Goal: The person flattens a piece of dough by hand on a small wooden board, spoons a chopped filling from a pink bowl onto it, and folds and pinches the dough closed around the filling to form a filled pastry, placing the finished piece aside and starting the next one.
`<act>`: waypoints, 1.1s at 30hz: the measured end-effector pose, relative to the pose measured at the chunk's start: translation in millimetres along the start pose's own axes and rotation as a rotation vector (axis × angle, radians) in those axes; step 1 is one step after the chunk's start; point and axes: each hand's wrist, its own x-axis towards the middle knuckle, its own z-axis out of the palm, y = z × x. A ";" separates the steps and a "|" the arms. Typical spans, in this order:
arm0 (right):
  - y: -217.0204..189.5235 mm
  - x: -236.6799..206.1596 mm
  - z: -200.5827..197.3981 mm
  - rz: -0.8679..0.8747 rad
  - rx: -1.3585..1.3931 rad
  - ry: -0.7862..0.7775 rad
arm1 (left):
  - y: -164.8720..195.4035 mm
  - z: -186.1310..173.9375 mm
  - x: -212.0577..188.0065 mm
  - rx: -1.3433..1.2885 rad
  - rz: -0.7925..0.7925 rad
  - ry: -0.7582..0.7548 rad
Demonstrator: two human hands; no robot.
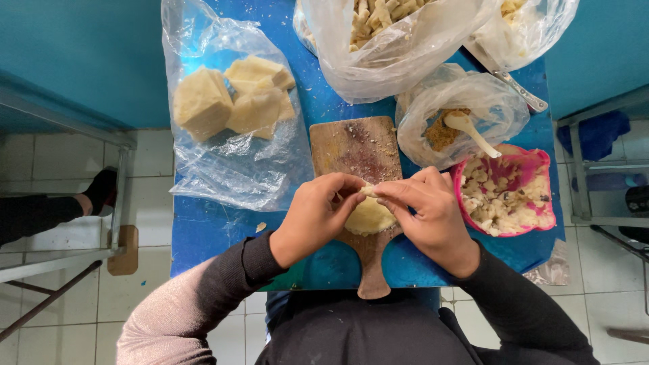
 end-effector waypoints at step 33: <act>-1.4 -77.6 18.4 -0.197 0.074 0.184 | 44.5 -36.3 142.2 0.634 0.719 0.500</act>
